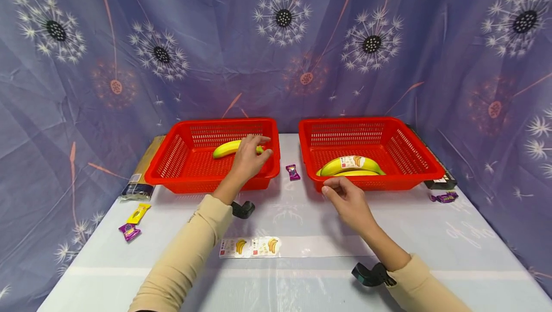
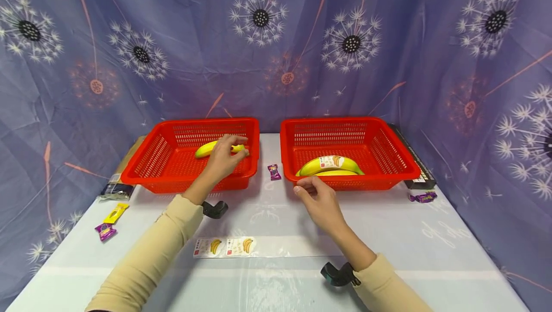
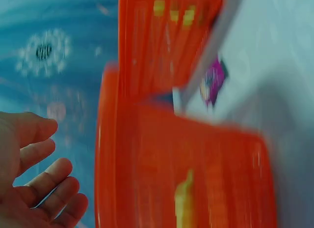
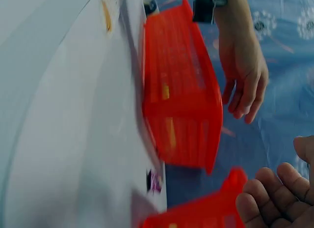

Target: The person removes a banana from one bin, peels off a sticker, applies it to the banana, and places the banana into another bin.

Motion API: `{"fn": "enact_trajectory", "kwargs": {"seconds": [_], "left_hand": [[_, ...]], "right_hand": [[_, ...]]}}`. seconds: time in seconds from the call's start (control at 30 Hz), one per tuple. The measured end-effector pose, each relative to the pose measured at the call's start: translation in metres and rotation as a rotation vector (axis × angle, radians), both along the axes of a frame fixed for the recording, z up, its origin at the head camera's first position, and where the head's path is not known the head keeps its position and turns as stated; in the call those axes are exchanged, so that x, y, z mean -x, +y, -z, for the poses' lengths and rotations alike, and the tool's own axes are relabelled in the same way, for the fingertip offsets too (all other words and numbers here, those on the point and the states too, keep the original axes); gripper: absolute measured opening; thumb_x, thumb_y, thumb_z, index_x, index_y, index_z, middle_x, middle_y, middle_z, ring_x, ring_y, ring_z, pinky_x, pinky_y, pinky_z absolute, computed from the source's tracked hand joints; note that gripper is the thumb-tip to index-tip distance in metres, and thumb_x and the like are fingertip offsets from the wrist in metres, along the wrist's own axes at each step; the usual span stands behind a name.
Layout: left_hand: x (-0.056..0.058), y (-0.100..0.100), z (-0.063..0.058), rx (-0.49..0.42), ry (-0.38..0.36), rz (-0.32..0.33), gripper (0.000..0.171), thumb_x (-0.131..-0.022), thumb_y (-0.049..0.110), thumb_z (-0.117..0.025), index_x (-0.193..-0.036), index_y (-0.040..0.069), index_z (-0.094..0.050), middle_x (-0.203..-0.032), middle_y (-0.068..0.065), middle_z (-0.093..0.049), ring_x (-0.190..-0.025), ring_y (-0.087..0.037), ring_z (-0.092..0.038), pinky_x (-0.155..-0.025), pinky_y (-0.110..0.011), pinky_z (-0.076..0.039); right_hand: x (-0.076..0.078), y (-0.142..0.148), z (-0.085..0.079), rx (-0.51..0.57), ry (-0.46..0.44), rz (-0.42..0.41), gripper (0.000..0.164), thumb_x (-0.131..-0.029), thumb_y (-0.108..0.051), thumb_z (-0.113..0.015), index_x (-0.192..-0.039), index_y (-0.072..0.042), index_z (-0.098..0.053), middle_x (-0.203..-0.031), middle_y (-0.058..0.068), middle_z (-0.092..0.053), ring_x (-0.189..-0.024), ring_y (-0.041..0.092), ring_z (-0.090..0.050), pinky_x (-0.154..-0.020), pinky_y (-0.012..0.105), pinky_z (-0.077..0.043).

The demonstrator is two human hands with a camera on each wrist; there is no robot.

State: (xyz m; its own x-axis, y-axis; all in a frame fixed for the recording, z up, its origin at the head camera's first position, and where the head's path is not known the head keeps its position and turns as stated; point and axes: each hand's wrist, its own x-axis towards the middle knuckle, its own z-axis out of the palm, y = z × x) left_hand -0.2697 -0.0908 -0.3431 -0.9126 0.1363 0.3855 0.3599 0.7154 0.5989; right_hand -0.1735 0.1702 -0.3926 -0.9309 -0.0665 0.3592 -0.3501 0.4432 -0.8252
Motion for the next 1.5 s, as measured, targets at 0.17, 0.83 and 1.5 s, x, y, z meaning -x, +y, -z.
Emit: {"fn": "enact_trajectory", "kwargs": {"seconds": [0.17, 0.83, 1.5], "left_hand": [[0.013, -0.042, -0.004, 0.021, -0.080, -0.076, 0.038, -0.088, 0.021, -0.063, -0.124, 0.009, -0.058, -0.119, -0.015, -0.056, -0.113, -0.032, -0.046, -0.096, -0.045, -0.040], [0.058, -0.106, -0.014, 0.092, -0.306, -0.227, 0.050, -0.092, 0.027, -0.058, -0.136, 0.006, -0.046, -0.139, -0.021, -0.046, -0.133, -0.040, -0.032, -0.107, -0.052, -0.030], [0.067, -0.104, -0.020, 0.183, -0.333, -0.239, 0.053, -0.092, 0.023, -0.058, -0.139, 0.004, -0.042, -0.138, -0.023, -0.046, -0.132, -0.042, -0.031, -0.107, -0.050, -0.031]], "right_hand": [[0.011, -0.034, -0.008, -0.013, 0.045, -0.085, 0.023, -0.087, -0.022, -0.068, -0.105, -0.009, -0.063, -0.097, 0.004, -0.068, -0.086, 0.010, -0.061, -0.078, 0.020, -0.051], [0.077, -0.112, -0.001, -0.221, 0.077, -0.047, 0.056, -0.087, -0.031, -0.065, -0.134, -0.006, -0.048, -0.139, 0.012, -0.046, -0.100, 0.031, -0.057, -0.086, 0.042, -0.048], [0.061, -0.113, 0.021, -0.289, 0.223, -0.054, 0.060, -0.084, -0.031, -0.069, -0.133, -0.002, -0.050, -0.146, 0.011, -0.040, -0.134, 0.027, -0.042, -0.107, 0.044, -0.038]]}}
